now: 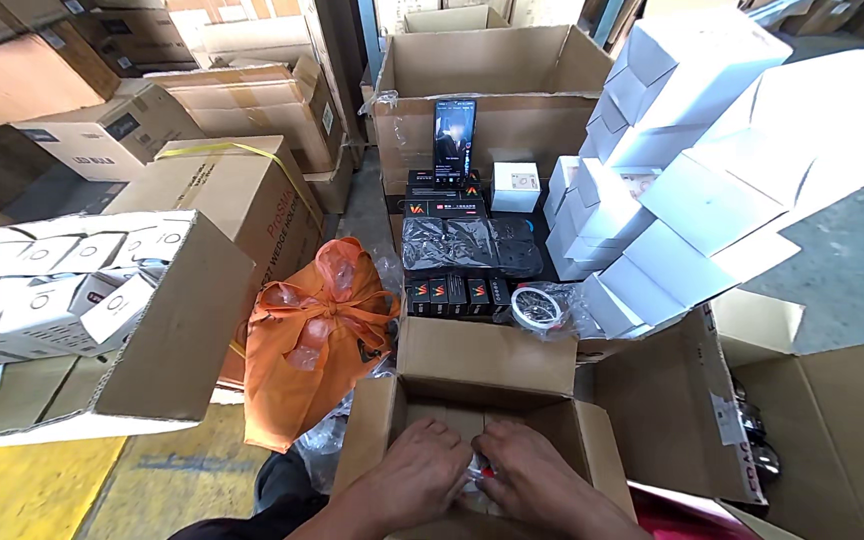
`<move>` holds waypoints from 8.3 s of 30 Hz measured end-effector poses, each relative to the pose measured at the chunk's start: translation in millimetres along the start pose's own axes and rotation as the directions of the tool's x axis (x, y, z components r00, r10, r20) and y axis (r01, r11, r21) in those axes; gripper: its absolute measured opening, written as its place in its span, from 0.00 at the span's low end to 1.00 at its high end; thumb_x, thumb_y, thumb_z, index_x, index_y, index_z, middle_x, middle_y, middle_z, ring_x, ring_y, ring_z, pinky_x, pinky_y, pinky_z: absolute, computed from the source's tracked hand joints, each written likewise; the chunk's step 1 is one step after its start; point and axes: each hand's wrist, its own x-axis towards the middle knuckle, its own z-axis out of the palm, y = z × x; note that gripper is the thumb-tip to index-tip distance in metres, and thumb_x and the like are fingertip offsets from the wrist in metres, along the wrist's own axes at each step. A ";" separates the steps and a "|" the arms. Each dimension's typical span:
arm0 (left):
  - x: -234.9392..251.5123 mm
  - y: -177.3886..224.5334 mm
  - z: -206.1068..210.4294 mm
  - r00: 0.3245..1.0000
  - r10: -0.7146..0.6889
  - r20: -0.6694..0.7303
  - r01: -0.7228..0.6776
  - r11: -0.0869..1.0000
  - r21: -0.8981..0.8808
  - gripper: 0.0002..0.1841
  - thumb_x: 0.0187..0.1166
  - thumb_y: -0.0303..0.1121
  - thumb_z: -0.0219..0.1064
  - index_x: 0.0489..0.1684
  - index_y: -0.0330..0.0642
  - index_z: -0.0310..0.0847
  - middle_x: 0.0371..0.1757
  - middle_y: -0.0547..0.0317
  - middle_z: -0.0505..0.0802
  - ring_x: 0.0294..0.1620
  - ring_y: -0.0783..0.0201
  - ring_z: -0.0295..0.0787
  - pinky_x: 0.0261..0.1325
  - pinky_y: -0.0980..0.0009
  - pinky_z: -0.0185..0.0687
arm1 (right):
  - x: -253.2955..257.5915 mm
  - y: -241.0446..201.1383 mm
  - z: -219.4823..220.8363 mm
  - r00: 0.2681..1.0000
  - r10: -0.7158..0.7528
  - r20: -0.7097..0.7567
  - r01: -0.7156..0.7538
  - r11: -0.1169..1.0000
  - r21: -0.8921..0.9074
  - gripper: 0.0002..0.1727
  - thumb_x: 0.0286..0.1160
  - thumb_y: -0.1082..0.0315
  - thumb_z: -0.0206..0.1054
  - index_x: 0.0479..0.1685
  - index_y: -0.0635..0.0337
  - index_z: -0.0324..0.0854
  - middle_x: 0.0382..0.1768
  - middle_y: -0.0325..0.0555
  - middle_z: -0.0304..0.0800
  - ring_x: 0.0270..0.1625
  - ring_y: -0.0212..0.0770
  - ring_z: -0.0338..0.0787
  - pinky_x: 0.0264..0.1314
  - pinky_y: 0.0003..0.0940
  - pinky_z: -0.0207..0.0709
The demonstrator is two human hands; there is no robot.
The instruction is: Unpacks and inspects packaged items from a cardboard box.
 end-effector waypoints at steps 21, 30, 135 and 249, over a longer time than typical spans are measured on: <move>-0.8 -0.7 -1.1 0.999 0.008 0.031 -0.006 0.999 -0.040 0.12 0.84 0.39 0.60 0.37 0.41 0.83 0.37 0.52 0.91 0.48 0.53 0.90 0.63 0.53 0.81 | 0.1 3.5 2.7 0.999 -0.012 -0.041 0.013 1.000 0.027 0.14 0.72 0.56 0.70 0.47 0.55 0.87 0.43 0.48 0.90 0.51 0.50 0.90 0.54 0.50 0.84; -1.0 -0.7 -3.0 1.000 0.014 0.011 -0.013 0.999 -0.037 0.12 0.85 0.40 0.60 0.37 0.42 0.83 0.38 0.54 0.92 0.49 0.54 0.91 0.64 0.54 0.81 | -1.4 1.4 -3.2 1.000 0.004 -0.029 -0.002 0.998 0.064 0.12 0.73 0.58 0.70 0.47 0.55 0.87 0.44 0.48 0.90 0.52 0.49 0.90 0.56 0.50 0.83; 70.9 -43.6 -42.8 0.788 -0.613 0.053 -0.201 -0.338 -0.920 0.26 0.92 0.43 0.40 0.78 0.35 0.70 0.74 0.42 0.85 0.72 0.47 0.84 0.71 0.48 0.80 | 13.3 4.3 -45.2 0.903 0.429 -0.032 -0.157 0.398 0.904 0.39 0.67 0.53 0.77 0.78 0.59 0.70 0.50 0.42 0.92 0.50 0.39 0.92 0.58 0.39 0.87; 100.8 -251.6 -77.6 0.778 -0.618 -0.110 0.627 0.775 0.078 0.20 0.70 0.34 0.74 0.60 0.38 0.88 0.69 0.38 0.87 0.81 0.34 0.71 0.81 0.34 0.63 | 6.8 -4.2 -20.4 0.915 0.383 0.126 -0.361 0.636 0.682 0.18 0.75 0.61 0.74 0.59 0.60 0.84 0.45 0.43 0.92 0.43 0.36 0.92 0.49 0.36 0.87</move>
